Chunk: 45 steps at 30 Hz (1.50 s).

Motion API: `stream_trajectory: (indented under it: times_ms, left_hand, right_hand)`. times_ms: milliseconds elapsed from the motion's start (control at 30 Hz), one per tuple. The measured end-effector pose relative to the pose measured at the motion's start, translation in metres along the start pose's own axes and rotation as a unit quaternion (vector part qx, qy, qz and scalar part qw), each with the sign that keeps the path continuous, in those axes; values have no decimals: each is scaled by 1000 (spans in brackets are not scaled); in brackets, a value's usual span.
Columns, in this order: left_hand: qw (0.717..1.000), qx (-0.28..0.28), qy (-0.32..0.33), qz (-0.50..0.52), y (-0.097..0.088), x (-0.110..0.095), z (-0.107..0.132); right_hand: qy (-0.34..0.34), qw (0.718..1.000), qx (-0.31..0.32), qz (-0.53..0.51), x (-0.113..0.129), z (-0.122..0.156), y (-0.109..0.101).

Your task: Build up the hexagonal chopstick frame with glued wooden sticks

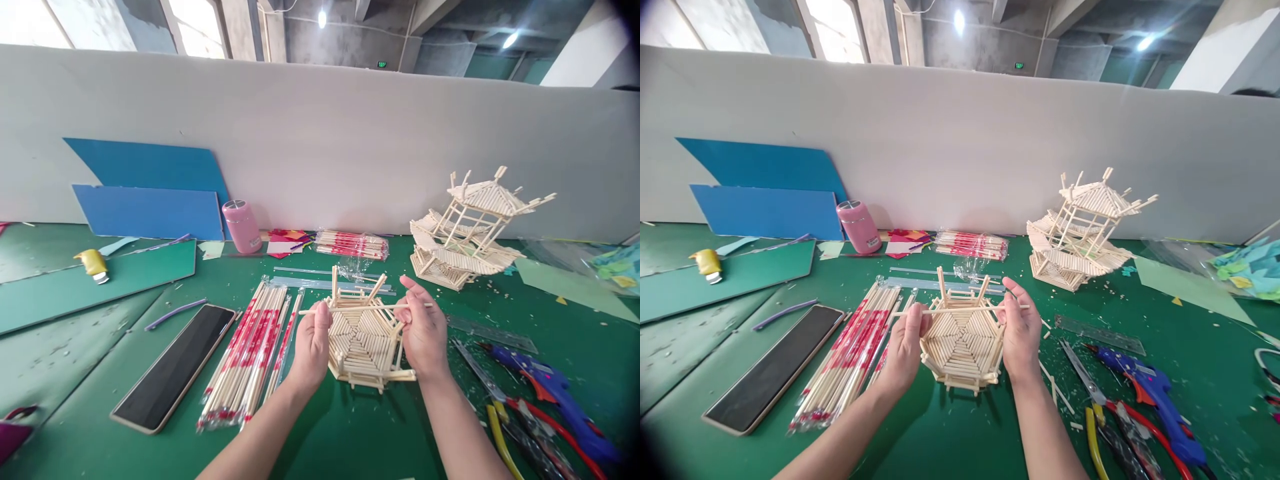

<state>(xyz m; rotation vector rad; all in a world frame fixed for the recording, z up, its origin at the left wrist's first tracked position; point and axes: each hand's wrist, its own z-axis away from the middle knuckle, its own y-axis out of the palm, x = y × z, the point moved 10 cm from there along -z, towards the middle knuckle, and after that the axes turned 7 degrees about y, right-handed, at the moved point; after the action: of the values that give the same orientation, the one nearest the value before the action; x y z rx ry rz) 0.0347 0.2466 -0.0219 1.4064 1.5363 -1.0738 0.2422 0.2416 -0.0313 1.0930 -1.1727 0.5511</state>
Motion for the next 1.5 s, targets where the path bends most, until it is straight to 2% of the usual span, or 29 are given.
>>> stream_trajectory:
  times_ms: [1500]
  left_hand:
    - [1000,4,3,-24,-1,-2,0]
  right_hand:
    - [2,1000,-9,16,0,0,-2]
